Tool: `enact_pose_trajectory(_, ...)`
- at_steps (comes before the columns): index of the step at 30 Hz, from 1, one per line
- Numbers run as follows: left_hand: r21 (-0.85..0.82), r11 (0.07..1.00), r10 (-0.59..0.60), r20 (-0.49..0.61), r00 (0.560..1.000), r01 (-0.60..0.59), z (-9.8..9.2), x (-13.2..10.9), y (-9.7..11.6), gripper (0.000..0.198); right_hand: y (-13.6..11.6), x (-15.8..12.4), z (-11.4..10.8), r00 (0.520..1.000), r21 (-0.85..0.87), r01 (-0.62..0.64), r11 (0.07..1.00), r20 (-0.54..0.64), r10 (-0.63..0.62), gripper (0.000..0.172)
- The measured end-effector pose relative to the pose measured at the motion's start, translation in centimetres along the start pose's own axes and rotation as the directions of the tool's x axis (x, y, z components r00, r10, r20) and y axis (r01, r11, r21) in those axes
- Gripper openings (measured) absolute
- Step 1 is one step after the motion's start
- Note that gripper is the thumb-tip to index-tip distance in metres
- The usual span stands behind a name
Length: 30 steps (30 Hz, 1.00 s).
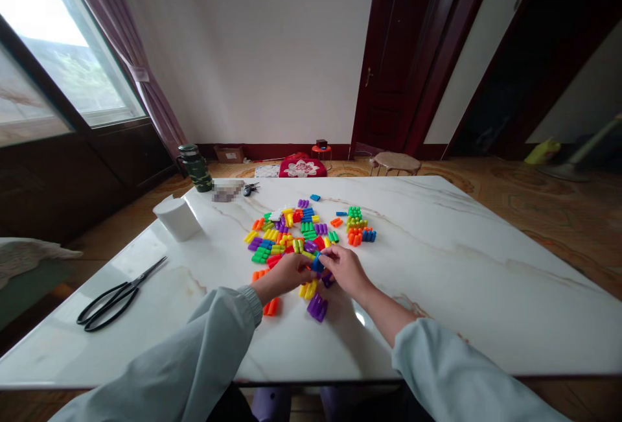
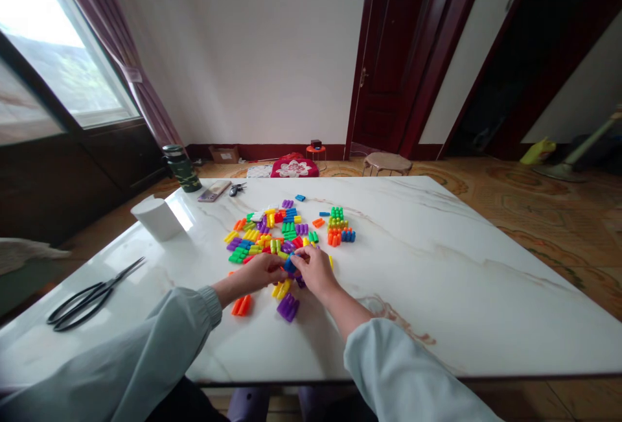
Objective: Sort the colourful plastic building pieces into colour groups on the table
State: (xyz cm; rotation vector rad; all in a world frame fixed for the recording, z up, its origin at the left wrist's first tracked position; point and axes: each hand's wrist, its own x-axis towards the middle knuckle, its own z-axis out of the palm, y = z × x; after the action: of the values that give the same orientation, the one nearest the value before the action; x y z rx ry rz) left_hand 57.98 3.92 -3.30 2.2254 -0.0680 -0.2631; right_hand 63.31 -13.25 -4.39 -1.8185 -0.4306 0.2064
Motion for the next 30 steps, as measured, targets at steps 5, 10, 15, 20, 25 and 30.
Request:
enact_pose_trajectory(5, 0.119, 0.993, -0.007, -0.028, 1.000, 0.010, -0.6, -0.3, -1.0, 0.031, 3.3, 3.4, -5.9, 0.882, -0.417, -0.005, 0.909, -0.430, -0.192, 0.017)
enact_pose_trajectory(10, 0.091, 0.996, 0.017, -0.034, 0.999, -0.013, -1.1, -0.4, -0.4, 0.029, 7.2, 5.0, -10.0, 0.861, -0.558, -0.201, 0.805, -0.493, -0.127, 0.022)
enact_pose_trajectory(15, 0.084, 0.996, 0.044, -0.045, 0.998, -0.040, -1.4, -0.3, -0.1, 0.028, 8.5, 5.3, -10.1, 0.891, -0.606, -0.185, 0.774, -0.436, -0.129, 0.022)
enact_pose_trajectory(20, 0.122, 0.992, 0.045, -0.053, 0.998, -0.038, -1.7, -0.4, 0.1, 0.029, 8.7, 4.6, -10.9, 0.875, -0.639, -0.222, 0.736, -0.464, -0.138, 0.015)
enact_pose_trajectory(25, 0.161, 0.987, -0.001, -0.107, 0.994, 0.018, -2.0, -0.4, 0.4, 0.027, 8.0, 2.4, -11.4, 0.946, -0.645, -0.151, 0.749, -0.315, -0.082, 0.015)
enact_pose_trajectory(30, 0.190, 0.982, 0.011, -0.159, 0.987, 0.020, -2.3, -0.2, -0.2, 0.025, 5.7, 1.5, -10.7, 0.999, -0.650, 0.050, 0.758, 0.023, -0.046, 0.020)
